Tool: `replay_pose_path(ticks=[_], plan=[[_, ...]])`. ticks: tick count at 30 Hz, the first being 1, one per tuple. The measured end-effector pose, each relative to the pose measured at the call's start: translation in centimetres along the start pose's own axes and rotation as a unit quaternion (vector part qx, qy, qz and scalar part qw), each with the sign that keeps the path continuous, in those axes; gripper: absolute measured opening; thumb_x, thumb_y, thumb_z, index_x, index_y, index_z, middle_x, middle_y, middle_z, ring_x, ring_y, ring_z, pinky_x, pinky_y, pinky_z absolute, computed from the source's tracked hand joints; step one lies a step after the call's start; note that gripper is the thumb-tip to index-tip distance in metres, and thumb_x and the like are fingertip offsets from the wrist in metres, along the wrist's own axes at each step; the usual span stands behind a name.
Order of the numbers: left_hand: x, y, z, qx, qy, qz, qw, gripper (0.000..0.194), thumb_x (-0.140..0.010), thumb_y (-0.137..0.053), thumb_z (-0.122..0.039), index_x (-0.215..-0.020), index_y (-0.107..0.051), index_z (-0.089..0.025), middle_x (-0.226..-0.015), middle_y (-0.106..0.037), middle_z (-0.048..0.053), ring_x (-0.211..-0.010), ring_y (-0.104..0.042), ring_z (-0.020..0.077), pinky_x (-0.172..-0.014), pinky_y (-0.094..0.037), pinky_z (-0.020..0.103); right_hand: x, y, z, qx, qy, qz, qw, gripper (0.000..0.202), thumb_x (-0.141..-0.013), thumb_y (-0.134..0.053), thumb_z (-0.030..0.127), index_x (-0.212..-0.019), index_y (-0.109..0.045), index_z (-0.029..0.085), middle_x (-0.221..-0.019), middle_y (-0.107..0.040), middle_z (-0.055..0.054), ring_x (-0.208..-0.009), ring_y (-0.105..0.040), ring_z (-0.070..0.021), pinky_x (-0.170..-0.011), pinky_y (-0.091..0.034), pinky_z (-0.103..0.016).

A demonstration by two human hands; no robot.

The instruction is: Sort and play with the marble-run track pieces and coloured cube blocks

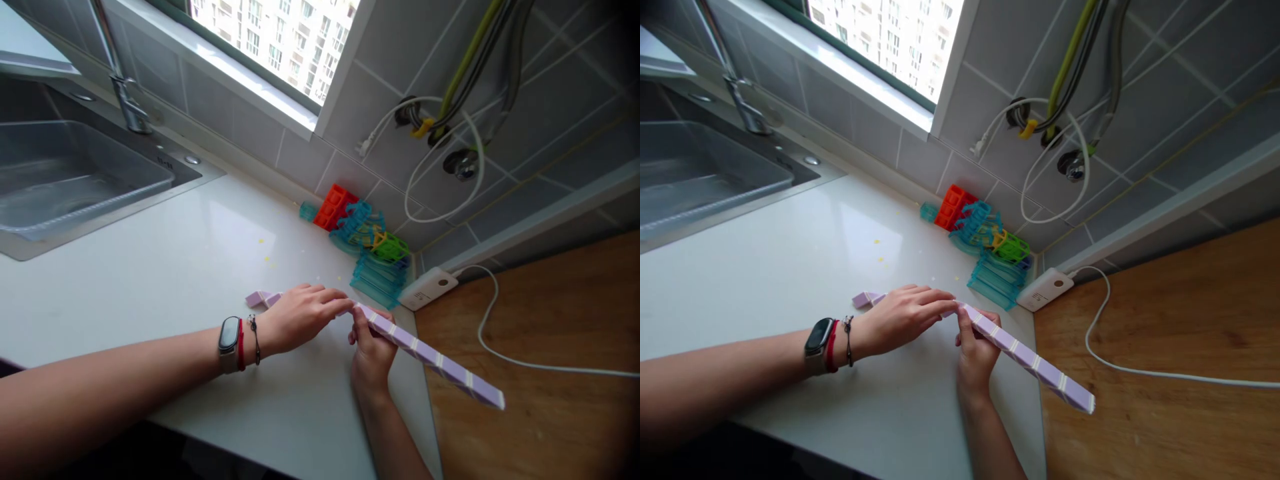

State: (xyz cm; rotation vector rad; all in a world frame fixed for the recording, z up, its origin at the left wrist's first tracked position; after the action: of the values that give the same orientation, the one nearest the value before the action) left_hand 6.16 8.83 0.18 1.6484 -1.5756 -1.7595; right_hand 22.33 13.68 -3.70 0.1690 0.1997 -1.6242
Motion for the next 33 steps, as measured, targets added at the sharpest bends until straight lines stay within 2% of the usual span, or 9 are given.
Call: replay_pose_path(ticks=[4, 7, 19, 24, 30, 33], plan=[[0.0, -0.1, 0.4, 0.001, 0.029, 0.016, 0.999, 0.027, -0.102, -0.055, -0.025, -0.129, -0.059, -0.022, -0.12, -0.071, 0.006, -0.101, -0.069, 0.0209, -0.084, -0.053, 0.035, -0.2, -0.7, -0.8, -0.039, -0.052, 0.075, 0.995, 0.034, -0.083, -0.081, 0.04, -0.103, -0.062, 0.02, -0.069, -0.059, 0.005, -0.052, -0.049, -0.0087, -0.048, -0.04, -0.022], [-0.1, -0.1, 0.5, 0.011, 0.027, 0.015, 0.999, 0.024, -0.104, -0.052, -0.026, -0.126, -0.061, -0.023, -0.119, -0.07, 0.006, -0.1, -0.068, 0.0196, -0.085, -0.053, 0.034, -0.1, -1.1, -1.0, -0.061, -0.086, 0.119, 0.987, 0.038, -0.084, -0.08, 0.04, -0.11, -0.062, 0.02, -0.07, -0.06, 0.005, -0.055, -0.05, -0.0097, -0.05, -0.041, -0.022], [-0.1, -0.1, 0.5, 0.009, 0.027, 0.018, 0.999, 0.025, -0.102, -0.053, -0.021, -0.126, -0.062, -0.022, -0.118, -0.07, 0.007, -0.099, -0.067, 0.0203, -0.083, -0.053, 0.033, 0.0, -1.2, -1.2, -0.052, -0.12, 0.148, 0.98, 0.043, -0.082, -0.082, 0.04, -0.114, -0.063, 0.018, -0.074, -0.061, 0.003, -0.059, -0.051, -0.0108, -0.054, -0.042, -0.023], [0.0, 0.2, 0.3, 0.019, 0.012, 0.002, 1.0, 0.029, -0.102, -0.05, -0.016, -0.128, -0.061, -0.023, -0.124, -0.069, 0.006, -0.104, -0.065, 0.0202, -0.086, -0.052, 0.034, 0.6, -2.0, -1.2, -0.155, -0.225, 0.179, 0.945, 0.044, -0.086, -0.073, 0.055, -0.114, -0.062, 0.022, -0.086, -0.064, 0.001, -0.061, -0.056, -0.012, -0.05, -0.043, -0.023], [-0.1, 1.3, -0.4, 0.033, -0.031, -0.045, 0.998, 0.037, -0.1, -0.046, -0.006, -0.129, -0.062, -0.023, -0.128, -0.07, 0.005, -0.108, -0.06, 0.0206, -0.089, -0.053, 0.035, 0.8, -2.1, -0.7, -0.233, -0.323, 0.196, 0.896, 0.061, -0.085, -0.05, 0.081, -0.091, -0.065, 0.021, -0.069, -0.055, 0.002, -0.054, -0.05, -0.0134, -0.042, -0.036, -0.023], [0.0, 1.7, -0.9, 0.033, -0.07, -0.069, 0.995, 0.034, -0.1, -0.047, -0.007, -0.125, -0.063, -0.023, -0.127, -0.071, 0.005, -0.112, -0.058, 0.0221, -0.09, -0.053, 0.036, 0.8, -2.0, -0.3, -0.253, -0.349, 0.199, 0.88, 0.059, -0.087, -0.048, 0.079, -0.084, -0.063, 0.022, -0.065, -0.052, 0.002, -0.052, -0.046, -0.0127, -0.042, -0.031, -0.021]])
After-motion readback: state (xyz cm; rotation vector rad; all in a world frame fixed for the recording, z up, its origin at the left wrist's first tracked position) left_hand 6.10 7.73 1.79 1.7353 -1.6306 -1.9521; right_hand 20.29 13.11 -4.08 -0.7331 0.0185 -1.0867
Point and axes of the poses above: each hand's wrist, its own x-axis away from the middle knuckle, its own y-axis out of the back of the hand, z = x × y, the point moved 5 cm from there along -x, towards the middle knuckle
